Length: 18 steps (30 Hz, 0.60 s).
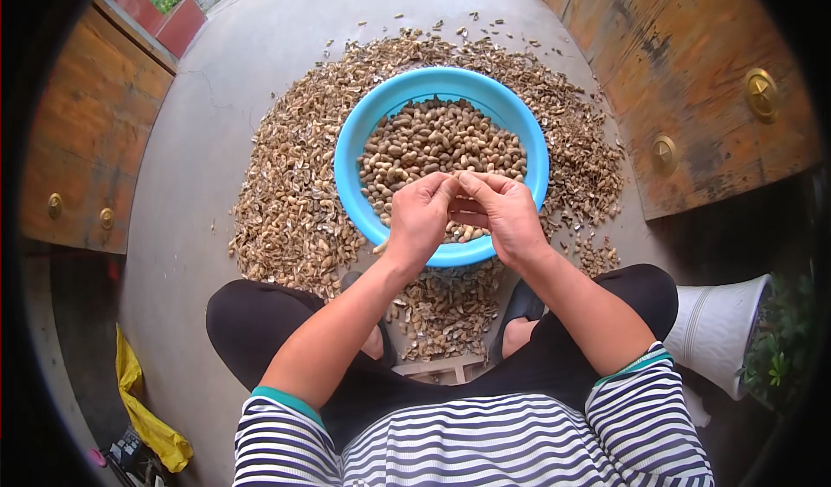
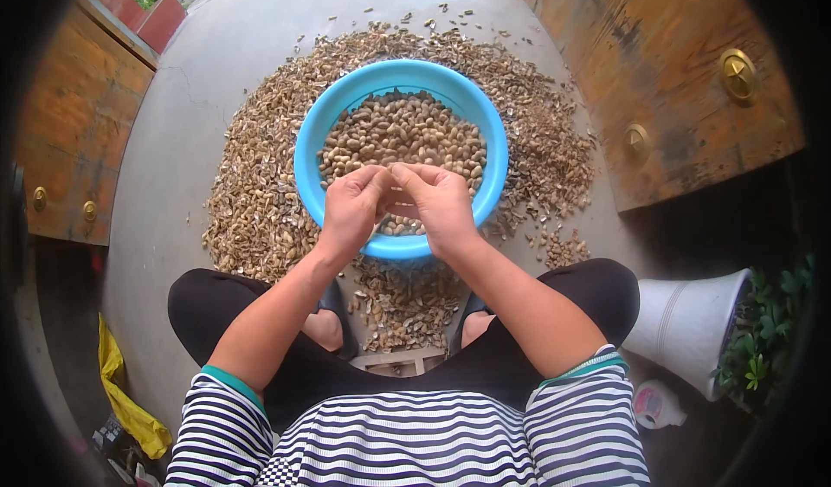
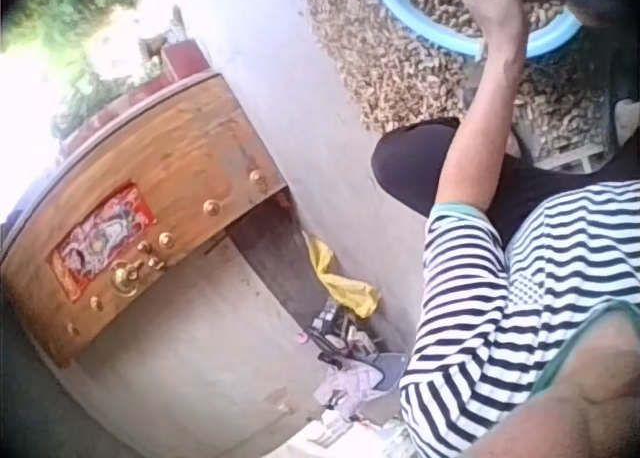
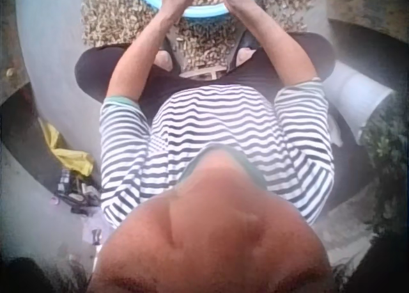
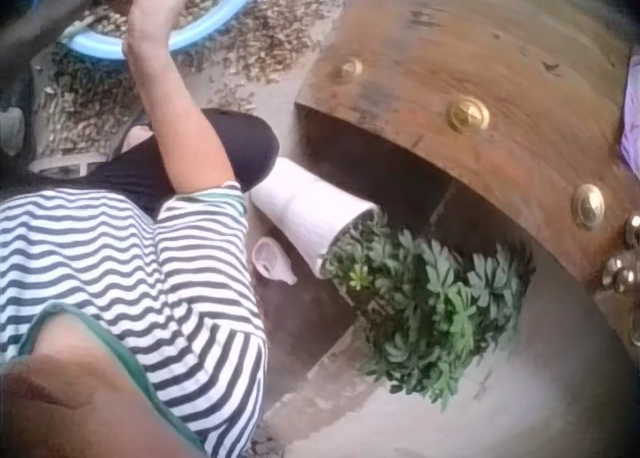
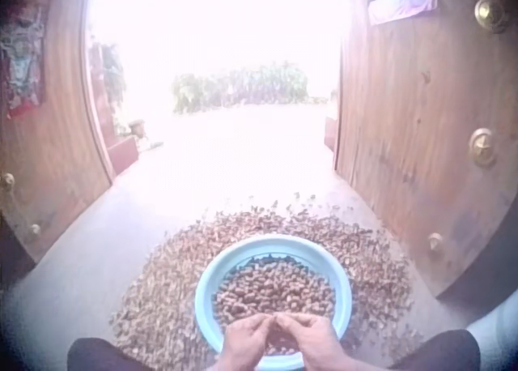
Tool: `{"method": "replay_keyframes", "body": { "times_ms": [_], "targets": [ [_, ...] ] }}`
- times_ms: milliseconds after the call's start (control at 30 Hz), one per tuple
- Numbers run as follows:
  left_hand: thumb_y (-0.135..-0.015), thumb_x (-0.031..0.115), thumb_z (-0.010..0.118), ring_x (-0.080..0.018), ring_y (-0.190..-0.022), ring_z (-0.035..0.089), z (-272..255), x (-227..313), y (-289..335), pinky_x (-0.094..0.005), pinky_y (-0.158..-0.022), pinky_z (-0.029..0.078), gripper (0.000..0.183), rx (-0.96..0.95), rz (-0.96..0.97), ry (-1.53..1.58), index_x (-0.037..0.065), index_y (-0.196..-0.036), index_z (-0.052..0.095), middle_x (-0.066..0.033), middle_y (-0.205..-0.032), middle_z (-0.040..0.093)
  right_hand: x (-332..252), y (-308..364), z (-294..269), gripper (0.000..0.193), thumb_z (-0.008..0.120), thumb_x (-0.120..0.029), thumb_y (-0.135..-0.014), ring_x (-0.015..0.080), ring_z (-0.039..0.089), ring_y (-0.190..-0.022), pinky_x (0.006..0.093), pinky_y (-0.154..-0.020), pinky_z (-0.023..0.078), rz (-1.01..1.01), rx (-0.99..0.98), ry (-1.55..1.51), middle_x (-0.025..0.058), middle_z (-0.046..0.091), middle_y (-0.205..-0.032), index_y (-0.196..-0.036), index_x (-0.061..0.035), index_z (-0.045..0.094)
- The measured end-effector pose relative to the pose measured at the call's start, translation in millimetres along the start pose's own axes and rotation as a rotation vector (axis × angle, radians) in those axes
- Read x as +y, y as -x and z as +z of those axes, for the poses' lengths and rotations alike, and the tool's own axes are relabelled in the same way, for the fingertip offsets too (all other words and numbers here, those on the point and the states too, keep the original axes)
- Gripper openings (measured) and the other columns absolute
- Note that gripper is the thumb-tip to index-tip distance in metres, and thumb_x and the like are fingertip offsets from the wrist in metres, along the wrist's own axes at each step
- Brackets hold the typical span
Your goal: The person cracks nut shells using a tool and removes the nutmeat by hand, placing the nutmeat into a basin.
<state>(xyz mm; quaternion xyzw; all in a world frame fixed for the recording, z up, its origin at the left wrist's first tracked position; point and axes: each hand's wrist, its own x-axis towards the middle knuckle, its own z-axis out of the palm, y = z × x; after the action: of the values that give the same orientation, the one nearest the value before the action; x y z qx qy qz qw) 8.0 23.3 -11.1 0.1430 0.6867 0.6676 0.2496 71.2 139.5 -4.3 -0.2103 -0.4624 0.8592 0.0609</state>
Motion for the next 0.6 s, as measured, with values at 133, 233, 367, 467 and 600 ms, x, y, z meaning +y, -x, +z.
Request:
{"method": "replay_keyframes", "body": {
  "times_ms": [133, 233, 367, 467, 600],
  "targets": [
    [-0.092, 0.013, 0.052, -0.0064, -0.055, 0.046, -3.6, -9.9, -3.2, -0.0218, -0.048, 0.038, 0.019, -0.019, -0.147, 0.176, -0.001, -0.084, 0.062, -0.0024, -0.07, 0.059, 6.0, -0.2, 2.1, 0.017, 0.06, -0.011, -0.088, 0.0173, 0.065, -0.062, 0.0293, -0.059, 0.056, -0.036, 0.047, 0.022, 0.0102, 0.066, -0.078, -0.092, 0.0051, 0.064],
    [-0.091, 0.012, 0.052, -0.0073, -0.055, 0.047, -5.0, -12.0, -2.8, -0.022, -0.049, 0.039, 0.017, -0.041, -0.208, 0.278, 0.0, -0.085, 0.062, -0.0039, -0.072, 0.06, 7.1, 1.2, 4.5, 0.017, 0.06, -0.011, -0.088, 0.0167, 0.064, -0.061, 0.029, -0.057, 0.056, -0.022, 0.089, 0.04, 0.0102, 0.066, -0.076, -0.091, 0.0056, 0.064],
    [-0.091, 0.011, 0.051, -0.0079, -0.055, 0.048, -6.4, -16.8, -3.2, -0.0221, -0.049, 0.04, 0.016, -0.052, -0.291, 0.375, 0.0, -0.087, 0.062, -0.0035, -0.071, 0.059, 10.8, 1.4, 3.7, 0.016, 0.059, -0.01, -0.088, 0.0164, 0.063, -0.059, 0.0284, -0.055, 0.056, -0.006, 0.107, 0.04, 0.0102, 0.065, -0.074, -0.089, 0.0055, 0.064],
    [-0.092, 0.013, 0.051, -0.0067, -0.054, 0.047, -6.5, -18.3, -5.0, -0.0219, -0.048, 0.038, 0.017, -0.047, -0.226, 0.282, 0.0, -0.087, 0.062, -0.0025, -0.07, 0.059, 14.1, -3.1, -2.9, 0.019, 0.059, -0.012, -0.089, 0.0173, 0.065, -0.067, 0.0286, -0.061, 0.057, 0.033, 0.086, 0.044, 0.0108, 0.066, -0.084, -0.096, 0.0046, 0.062],
    [-0.092, 0.016, 0.053, -0.0065, -0.058, 0.05, -8.0, -13.5, -10.0, -0.022, -0.052, 0.04, 0.019, -0.009, -0.006, -0.011, 0.0, -0.088, 0.064, -0.0028, -0.072, 0.06, 7.5, -8.1, -9.9, 0.03, 0.059, -0.02, -0.09, 0.0202, 0.063, -0.089, 0.0343, -0.081, 0.054, 0.2, -0.016, -0.101, 0.0119, 0.062, -0.103, -0.109, 0.0028, 0.057]
  ]
}}
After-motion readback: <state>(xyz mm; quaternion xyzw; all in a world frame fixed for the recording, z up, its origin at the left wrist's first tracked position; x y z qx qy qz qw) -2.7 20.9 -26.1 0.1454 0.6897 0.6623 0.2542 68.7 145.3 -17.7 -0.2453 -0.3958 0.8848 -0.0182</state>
